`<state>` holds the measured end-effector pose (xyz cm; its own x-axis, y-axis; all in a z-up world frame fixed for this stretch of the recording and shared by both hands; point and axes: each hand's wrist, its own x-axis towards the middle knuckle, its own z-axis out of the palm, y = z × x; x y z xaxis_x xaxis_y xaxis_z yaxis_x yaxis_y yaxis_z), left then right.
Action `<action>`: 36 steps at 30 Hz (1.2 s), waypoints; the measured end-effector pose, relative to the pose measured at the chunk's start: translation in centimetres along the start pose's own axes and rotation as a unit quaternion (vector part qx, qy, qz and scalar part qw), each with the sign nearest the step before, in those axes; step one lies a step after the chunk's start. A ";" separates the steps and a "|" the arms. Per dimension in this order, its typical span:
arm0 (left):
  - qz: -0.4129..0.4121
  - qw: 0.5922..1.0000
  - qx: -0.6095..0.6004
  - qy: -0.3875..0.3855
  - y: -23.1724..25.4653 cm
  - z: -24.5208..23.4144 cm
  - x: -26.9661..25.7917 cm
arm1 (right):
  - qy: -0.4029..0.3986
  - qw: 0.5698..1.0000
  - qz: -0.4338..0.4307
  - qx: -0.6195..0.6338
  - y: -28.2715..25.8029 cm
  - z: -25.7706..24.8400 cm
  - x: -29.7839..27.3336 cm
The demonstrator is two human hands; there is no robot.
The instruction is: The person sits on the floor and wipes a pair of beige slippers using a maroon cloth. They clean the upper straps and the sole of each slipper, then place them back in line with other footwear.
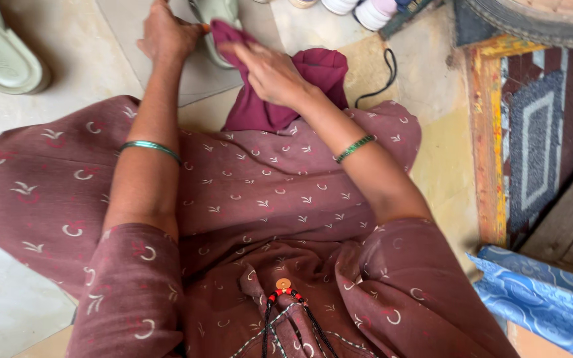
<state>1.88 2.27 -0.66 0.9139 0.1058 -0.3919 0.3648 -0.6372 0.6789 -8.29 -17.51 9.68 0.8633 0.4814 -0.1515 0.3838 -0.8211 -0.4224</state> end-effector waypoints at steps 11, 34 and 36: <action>0.145 0.985 0.075 0.056 -0.4 -1.5 0.4 | 0.144 0.797 0.035 0.586 5.9 -2.4 -3.7; 0.373 0.880 -0.277 -0.100 6.3 1.3 -8.3 | 0.255 0.793 0.154 0.531 12.1 -1.3 -3.8; 0.393 0.867 -0.295 -0.088 5.3 1.2 -7.8 | 0.270 0.837 0.132 0.458 12.4 -2.6 -4.8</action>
<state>-3.56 -2.90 5.25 0.8990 -0.3354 0.2816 -0.2825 0.0472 0.9581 -6.84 -30.84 7.51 0.9955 -0.0909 -0.0273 -0.0433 -0.1783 -0.9830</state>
